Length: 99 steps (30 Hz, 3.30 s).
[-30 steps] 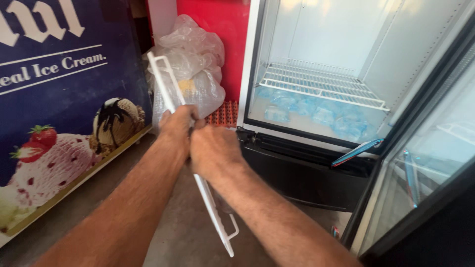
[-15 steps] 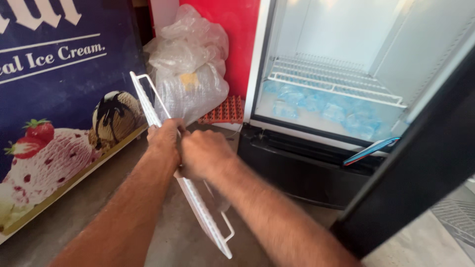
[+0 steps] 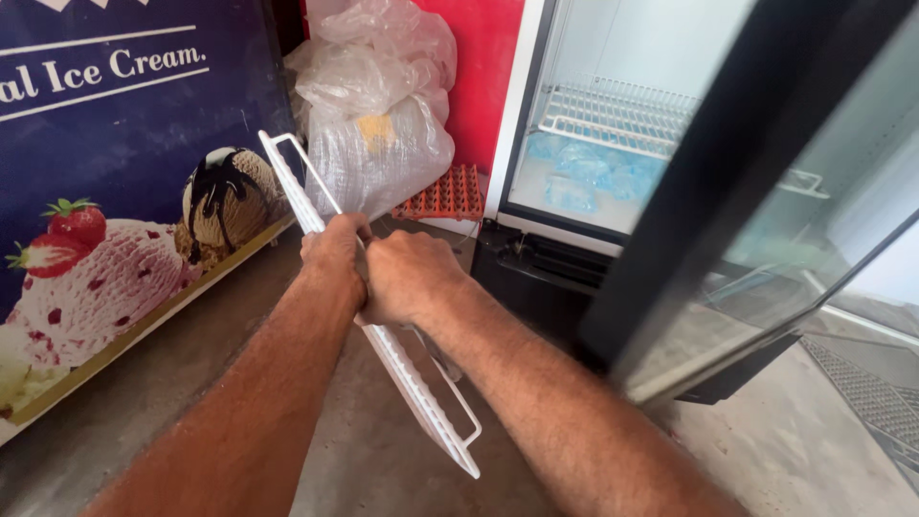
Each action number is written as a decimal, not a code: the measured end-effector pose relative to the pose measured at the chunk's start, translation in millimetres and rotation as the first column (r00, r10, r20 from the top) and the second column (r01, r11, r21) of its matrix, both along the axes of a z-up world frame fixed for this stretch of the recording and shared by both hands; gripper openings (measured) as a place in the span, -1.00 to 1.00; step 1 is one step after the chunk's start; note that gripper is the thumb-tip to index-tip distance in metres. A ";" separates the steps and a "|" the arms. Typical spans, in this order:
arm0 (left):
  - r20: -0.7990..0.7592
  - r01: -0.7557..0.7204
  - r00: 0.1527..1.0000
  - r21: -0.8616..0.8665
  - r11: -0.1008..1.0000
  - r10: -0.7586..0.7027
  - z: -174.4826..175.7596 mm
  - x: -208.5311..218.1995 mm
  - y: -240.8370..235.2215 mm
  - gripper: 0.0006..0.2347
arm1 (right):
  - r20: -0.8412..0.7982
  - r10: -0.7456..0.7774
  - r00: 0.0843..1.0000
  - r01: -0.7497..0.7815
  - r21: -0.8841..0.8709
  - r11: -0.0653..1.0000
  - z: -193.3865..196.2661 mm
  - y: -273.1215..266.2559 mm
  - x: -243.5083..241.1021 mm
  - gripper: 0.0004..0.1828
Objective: The person cleans the interior of a commercial glass-door refrigerator using a cloth. They wipe the bottom wire shelf and the interior walls, then remove a middle wire shelf to wipe it thoroughly before placing it back inside.
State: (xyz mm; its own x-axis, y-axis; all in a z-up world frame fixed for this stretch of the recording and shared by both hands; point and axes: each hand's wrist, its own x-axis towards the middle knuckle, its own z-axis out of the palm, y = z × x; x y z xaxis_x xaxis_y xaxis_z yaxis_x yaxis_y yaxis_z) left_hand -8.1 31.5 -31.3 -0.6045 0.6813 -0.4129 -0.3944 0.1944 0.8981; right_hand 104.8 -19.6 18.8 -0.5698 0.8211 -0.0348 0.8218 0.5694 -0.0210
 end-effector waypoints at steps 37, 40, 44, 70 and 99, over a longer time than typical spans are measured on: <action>0.233 0.027 0.971 0.098 0.995 -0.049 54.7 127.9 -69.5 -0.46 | -0.234 -0.019 0.972 -0.005 -0.104 0.995 36.0 -67.9 135.6 -0.49; 0.229 0.101 0.965 0.121 0.987 -0.126 59.8 148.3 -77.3 -0.54 | -0.228 -0.044 0.973 0.021 -0.105 0.994 41.0 -75.3 161.7 -0.47; 0.213 0.215 0.946 0.150 0.965 -0.244 54.7 182.5 -87.0 -0.64 | -0.298 0.047 0.953 -0.081 -0.103 0.991 40.0 -83.4 200.2 -0.45; 0.285 0.480 0.791 0.259 0.838 -0.541 26.0 242.9 -169.8 -0.71 | -0.478 -0.262 0.839 0.116 -0.314 0.942 -12.0 -78.5 248.5 -0.67; -0.309 0.738 0.675 0.297 0.606 -0.670 100.2 267.1 -198.3 -0.38 | -0.855 -0.288 -0.431 0.084 -0.356 0.931 52.1 -118.8 246.0 -0.67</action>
